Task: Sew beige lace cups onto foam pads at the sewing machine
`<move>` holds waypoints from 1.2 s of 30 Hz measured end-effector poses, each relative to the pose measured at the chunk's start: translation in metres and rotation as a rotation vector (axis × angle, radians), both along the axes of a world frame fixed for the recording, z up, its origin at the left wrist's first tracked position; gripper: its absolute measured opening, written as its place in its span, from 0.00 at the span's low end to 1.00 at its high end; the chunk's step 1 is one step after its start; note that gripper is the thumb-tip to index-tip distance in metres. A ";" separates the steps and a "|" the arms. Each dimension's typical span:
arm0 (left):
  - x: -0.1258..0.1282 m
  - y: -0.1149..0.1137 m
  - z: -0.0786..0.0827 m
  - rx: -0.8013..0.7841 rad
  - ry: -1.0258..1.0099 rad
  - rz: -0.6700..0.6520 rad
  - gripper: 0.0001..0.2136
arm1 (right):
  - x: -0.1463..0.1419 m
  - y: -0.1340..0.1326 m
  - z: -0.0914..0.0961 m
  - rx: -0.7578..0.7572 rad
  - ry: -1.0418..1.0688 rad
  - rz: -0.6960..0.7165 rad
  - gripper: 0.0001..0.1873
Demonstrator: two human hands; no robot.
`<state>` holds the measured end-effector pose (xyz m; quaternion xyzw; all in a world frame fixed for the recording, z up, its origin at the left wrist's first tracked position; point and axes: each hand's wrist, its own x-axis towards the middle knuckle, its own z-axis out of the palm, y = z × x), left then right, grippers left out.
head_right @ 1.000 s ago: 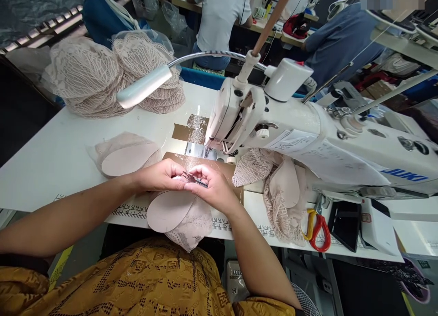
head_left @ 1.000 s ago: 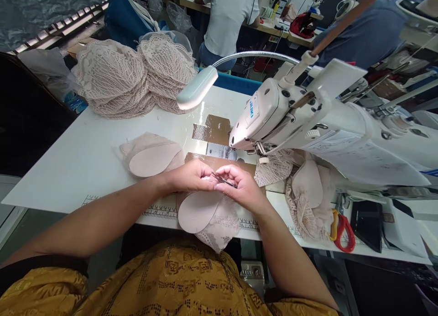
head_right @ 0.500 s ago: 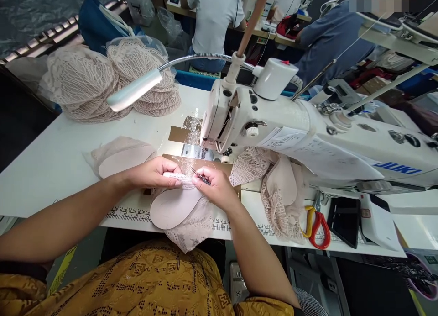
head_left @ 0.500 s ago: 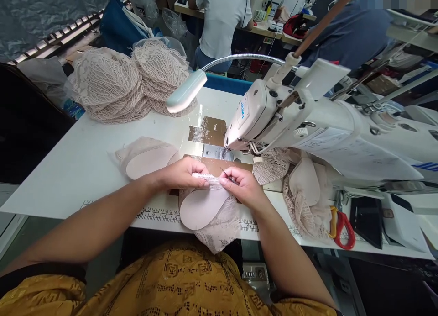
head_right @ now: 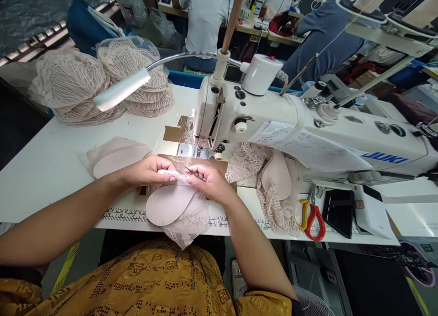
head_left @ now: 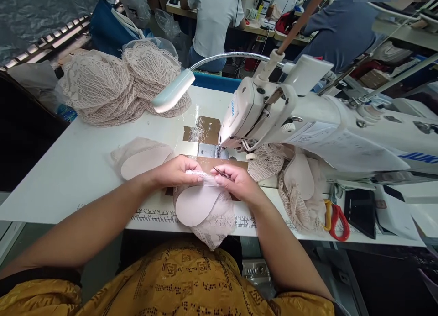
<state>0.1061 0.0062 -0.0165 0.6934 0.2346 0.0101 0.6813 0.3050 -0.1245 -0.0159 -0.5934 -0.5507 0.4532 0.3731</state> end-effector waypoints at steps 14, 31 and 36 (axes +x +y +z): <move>0.007 0.022 0.008 -0.049 0.125 -0.072 0.15 | 0.024 -0.011 -0.002 0.099 -0.389 -0.055 0.10; 0.022 0.012 0.000 -0.091 0.032 -0.057 0.13 | 0.022 -0.010 0.003 0.073 -0.338 -0.039 0.17; 0.024 0.007 -0.001 -0.117 -0.029 -0.052 0.12 | 0.009 -0.005 -0.003 0.131 -0.080 -0.034 0.15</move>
